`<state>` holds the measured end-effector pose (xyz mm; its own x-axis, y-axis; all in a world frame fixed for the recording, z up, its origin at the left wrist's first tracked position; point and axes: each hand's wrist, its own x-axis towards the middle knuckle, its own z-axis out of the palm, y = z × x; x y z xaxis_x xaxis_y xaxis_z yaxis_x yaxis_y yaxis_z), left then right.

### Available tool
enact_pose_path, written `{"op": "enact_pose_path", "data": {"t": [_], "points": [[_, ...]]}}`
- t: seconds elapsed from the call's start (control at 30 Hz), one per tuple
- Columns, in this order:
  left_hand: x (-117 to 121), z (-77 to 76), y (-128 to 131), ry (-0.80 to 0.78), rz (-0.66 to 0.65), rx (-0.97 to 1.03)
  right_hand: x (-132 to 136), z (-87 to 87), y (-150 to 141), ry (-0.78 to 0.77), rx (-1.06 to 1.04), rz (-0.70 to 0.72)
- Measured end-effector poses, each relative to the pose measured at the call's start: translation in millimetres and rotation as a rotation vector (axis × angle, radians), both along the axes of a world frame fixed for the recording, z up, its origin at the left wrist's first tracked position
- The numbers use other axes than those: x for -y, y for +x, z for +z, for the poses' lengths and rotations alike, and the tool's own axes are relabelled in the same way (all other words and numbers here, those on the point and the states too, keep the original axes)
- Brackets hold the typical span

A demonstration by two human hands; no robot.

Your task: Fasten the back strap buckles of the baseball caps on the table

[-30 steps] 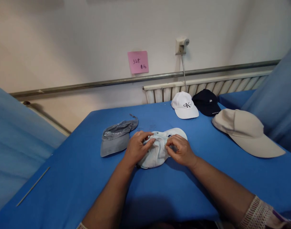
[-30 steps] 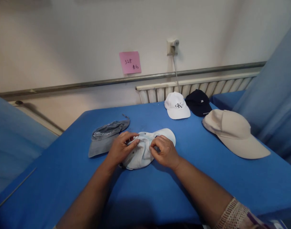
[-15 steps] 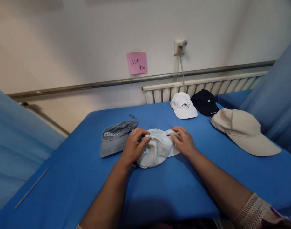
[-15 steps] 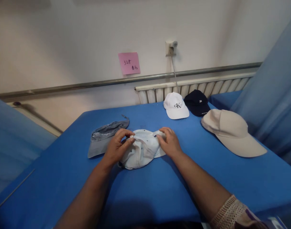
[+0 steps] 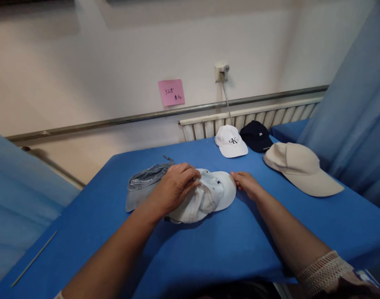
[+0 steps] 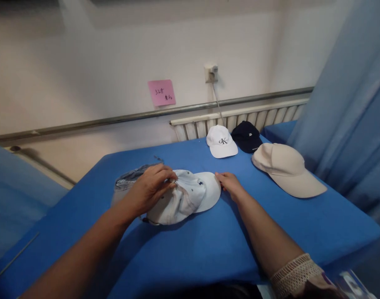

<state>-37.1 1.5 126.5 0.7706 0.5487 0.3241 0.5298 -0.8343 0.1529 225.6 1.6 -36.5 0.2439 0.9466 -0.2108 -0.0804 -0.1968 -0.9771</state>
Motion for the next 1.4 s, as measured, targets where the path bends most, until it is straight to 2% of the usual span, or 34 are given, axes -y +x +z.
{"op": "enact_pose_path", "data": {"t": [0.1,0.2,0.27,0.43,0.5,0.67,0.8,0.93,1.1,1.4], "points": [[-3.4,6.7,10.4,0.039,-0.019,-0.055,23.0,7.4,11.1,-0.005,-0.148,0.113],[-15.8,5.5,26.1,0.12,-0.052,-0.141,46.6,10.3,31.5,0.008,-0.223,0.09],[-26.4,2.7,42.4,0.191,-0.097,-0.209,61.2,8.3,46.5,0.017,-0.244,0.009],[-50.7,2.0,103.4,0.352,-0.231,-0.33,91.6,-6.2,73.2,0.043,-0.197,-0.43],[-58.8,4.2,131.7,0.408,-0.275,-0.357,101.4,-11.8,76.9,0.076,-0.193,-0.532],[-76.9,0.7,194.1,0.514,-0.346,-0.358,116.7,-18.1,75.9,0.158,-0.172,-0.652],[-90.3,-11.7,226.1,0.505,-0.363,-0.361,118.2,-19.6,73.8,0.135,-0.131,-0.594],[-101.8,-19.5,243.0,0.464,-0.361,-0.404,117.9,-19.6,72.0,0.085,-0.056,-0.478],[-115.7,-25.2,251.1,0.433,-0.351,-0.346,123.0,-15.1,74.9,0.167,-0.128,-0.61],[-118.1,-38.2,260.2,0.37,-0.359,-0.334,126.1,-14.7,76.8,0.143,-0.14,-0.598]]}}
